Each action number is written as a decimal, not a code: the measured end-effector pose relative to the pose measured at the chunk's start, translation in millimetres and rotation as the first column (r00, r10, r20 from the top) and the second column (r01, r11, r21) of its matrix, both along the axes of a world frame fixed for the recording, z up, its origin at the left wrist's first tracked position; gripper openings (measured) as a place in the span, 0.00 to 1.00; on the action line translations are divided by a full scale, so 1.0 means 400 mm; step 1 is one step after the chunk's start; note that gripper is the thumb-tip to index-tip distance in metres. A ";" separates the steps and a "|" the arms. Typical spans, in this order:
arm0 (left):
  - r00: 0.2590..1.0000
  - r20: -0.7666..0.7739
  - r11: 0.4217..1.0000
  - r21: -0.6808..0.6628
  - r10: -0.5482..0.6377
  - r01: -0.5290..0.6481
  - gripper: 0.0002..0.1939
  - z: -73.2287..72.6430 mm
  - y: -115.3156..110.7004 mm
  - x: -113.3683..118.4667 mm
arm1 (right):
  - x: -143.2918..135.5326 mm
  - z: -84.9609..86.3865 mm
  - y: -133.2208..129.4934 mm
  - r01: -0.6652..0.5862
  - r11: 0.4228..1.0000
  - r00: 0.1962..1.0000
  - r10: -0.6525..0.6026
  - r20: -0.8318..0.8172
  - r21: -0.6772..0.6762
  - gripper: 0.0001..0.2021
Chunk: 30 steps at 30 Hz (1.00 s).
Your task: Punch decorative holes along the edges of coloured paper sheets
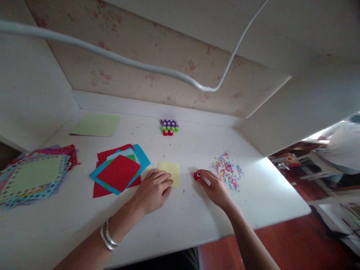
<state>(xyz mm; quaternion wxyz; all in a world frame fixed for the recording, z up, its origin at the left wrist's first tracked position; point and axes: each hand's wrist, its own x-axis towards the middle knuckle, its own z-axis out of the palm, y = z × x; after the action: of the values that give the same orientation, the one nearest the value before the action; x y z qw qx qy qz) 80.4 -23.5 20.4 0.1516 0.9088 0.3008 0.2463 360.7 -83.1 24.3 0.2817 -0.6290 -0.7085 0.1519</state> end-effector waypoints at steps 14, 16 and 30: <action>0.982 -0.017 0.982 -0.002 0.190 -0.190 0.13 -0.010 0.012 0.007 | -0.027 0.023 -0.020 0.008 1.000 1.000 -0.008 -0.020 0.024 0.11; 0.963 -0.064 0.965 -0.009 0.263 -0.264 0.18 -0.010 0.012 0.005 | -0.049 0.028 -0.029 -0.023 1.000 0.998 0.024 -0.054 0.007 0.11; 0.934 0.087 0.894 -0.330 0.347 -0.302 0.25 -0.016 0.029 0.005 | -0.173 0.017 0.005 -0.046 0.999 0.835 0.036 -0.549 -0.005 0.08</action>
<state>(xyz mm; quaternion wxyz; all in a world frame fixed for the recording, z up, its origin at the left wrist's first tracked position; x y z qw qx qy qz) 82.5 -12.0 14.0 0.2708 0.7900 0.4718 0.2826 291.5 -81.2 31.0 0.4638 -0.5464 -0.6099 0.3382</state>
